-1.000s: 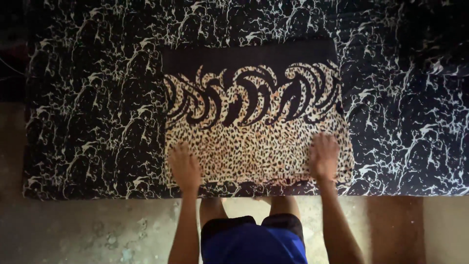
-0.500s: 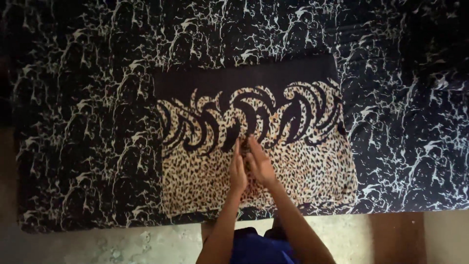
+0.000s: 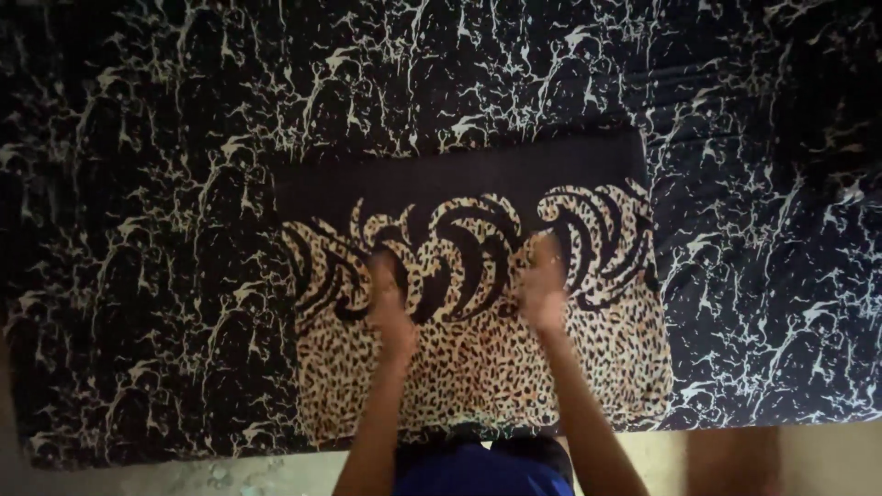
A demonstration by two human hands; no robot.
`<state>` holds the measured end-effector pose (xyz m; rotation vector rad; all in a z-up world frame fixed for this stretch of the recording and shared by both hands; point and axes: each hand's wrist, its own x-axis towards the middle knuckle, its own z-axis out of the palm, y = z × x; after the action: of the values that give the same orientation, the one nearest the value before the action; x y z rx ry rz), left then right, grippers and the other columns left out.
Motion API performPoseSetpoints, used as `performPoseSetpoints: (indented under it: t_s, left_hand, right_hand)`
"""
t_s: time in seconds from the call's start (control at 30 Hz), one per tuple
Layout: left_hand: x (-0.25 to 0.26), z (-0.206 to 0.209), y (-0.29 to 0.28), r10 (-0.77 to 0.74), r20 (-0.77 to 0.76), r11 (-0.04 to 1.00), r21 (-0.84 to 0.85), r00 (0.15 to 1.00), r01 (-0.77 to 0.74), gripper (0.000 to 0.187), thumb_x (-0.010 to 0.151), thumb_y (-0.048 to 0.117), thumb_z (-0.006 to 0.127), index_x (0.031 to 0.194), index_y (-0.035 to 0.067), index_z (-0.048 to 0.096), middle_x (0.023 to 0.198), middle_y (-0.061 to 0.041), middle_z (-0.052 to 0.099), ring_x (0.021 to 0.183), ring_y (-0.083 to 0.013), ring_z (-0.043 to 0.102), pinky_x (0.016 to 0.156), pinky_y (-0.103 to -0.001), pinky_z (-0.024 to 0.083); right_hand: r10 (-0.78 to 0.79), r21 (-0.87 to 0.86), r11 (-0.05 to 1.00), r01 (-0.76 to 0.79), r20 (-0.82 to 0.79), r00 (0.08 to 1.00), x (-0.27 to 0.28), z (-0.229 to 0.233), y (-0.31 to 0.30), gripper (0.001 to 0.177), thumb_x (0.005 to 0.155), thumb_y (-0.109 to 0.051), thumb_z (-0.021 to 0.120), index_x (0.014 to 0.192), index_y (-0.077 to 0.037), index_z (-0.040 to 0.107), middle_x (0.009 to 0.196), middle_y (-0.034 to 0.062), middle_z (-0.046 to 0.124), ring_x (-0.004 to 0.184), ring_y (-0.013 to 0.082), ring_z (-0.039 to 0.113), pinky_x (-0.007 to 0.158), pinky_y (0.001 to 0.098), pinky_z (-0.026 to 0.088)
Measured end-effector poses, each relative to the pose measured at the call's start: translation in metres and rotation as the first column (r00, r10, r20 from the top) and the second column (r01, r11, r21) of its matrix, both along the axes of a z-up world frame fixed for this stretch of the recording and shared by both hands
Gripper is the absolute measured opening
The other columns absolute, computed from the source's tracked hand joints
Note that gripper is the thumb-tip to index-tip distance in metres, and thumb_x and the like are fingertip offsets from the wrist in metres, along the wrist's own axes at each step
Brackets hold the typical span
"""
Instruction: Fold various pieces of printed fabric on a bed.
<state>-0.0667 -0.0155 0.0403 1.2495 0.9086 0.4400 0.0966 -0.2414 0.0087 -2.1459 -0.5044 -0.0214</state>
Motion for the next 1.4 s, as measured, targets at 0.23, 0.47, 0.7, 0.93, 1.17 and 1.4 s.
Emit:
performPoseSetpoints:
  t_s: [0.23,0.47,0.7,0.93,1.17,1.4]
  left_hand:
    - [0.099,-0.041,-0.021,-0.334,0.003,0.851,0.43,0.943,0.3,0.057,0.119,0.037,0.026,0.169,0.011,0.023,0.176,-0.014,0.026,0.163,-0.0322,0.025,0.133,-0.044,0.024]
    - [0.032,-0.165,0.144,-0.115,-0.205,0.993,-0.033,0.972,0.111,0.056,0.119,0.037,0.042,0.167,0.008,0.049,0.139,-0.035,0.056,0.1,-0.0391,0.056,0.088,-0.045,0.053]
    - [0.146,-0.032,0.059,-0.196,-0.002,0.857,0.485,0.981,0.172,0.057,0.112,0.026,0.04,0.165,0.008,0.027,0.171,-0.015,0.029,0.146,-0.036,0.04,0.118,-0.047,0.035]
    - [0.147,0.045,0.094,-0.067,-0.84,0.405,0.47,0.538,0.784,0.056,0.103,0.019,0.062,0.154,0.006,0.043,0.163,-0.019,0.041,0.149,-0.0415,0.033,0.121,-0.053,0.032]
    - [-0.002,-0.053,0.122,0.366,-0.707,0.256,0.702,0.605,0.665,0.061,0.116,0.036,0.044,0.166,0.003,0.032,0.169,-0.021,0.026,0.156,-0.0435,0.021,0.127,-0.059,0.019]
    - [-0.014,0.009,-0.053,-0.208,-0.688,0.347,0.612,0.695,0.71,0.058,0.104,0.026,0.054,0.154,0.002,0.037,0.16,-0.021,0.032,0.145,-0.043,0.031,0.12,-0.058,0.026]
  right_hand:
    - [0.351,0.144,0.934,-0.327,-0.213,0.912,0.032,0.03,0.082,0.057,0.115,-0.037,0.037,0.162,-0.007,0.033,0.167,0.0204,0.037,0.155,0.0347,0.035,0.126,0.0425,0.03]
    - [-0.241,0.133,0.944,0.303,-0.354,0.904,0.175,-0.004,-0.02,0.048,0.123,-0.034,0.035,0.162,-0.007,0.042,0.143,0.0407,0.03,0.132,0.0527,0.022,0.108,0.0596,0.021]
    - [0.053,0.115,0.993,-0.033,-0.181,0.982,0.131,-0.052,0.067,0.041,0.112,-0.035,0.045,0.141,-0.007,0.055,0.13,0.0122,0.061,0.114,0.0241,0.06,0.097,0.0369,0.054]
    - [0.239,0.182,0.956,-0.23,-0.027,0.971,0.177,0.003,0.059,0.05,0.114,-0.021,0.046,0.159,-0.001,0.039,0.162,0.0178,0.046,0.153,0.0307,0.044,0.125,0.0424,0.039]
    - [-0.003,-0.328,0.936,0.128,0.357,0.934,0.142,0.025,0.001,0.047,0.109,-0.011,0.056,0.153,0.001,0.047,0.157,0.0228,0.05,0.146,0.0403,0.047,0.124,0.0498,0.035]
    - [0.543,-0.679,0.623,-0.388,0.017,0.84,-0.037,0.095,0.051,0.05,0.088,-0.022,0.059,0.136,-0.009,0.055,0.141,0.0188,0.05,0.133,0.0382,0.045,0.107,0.0582,0.037]
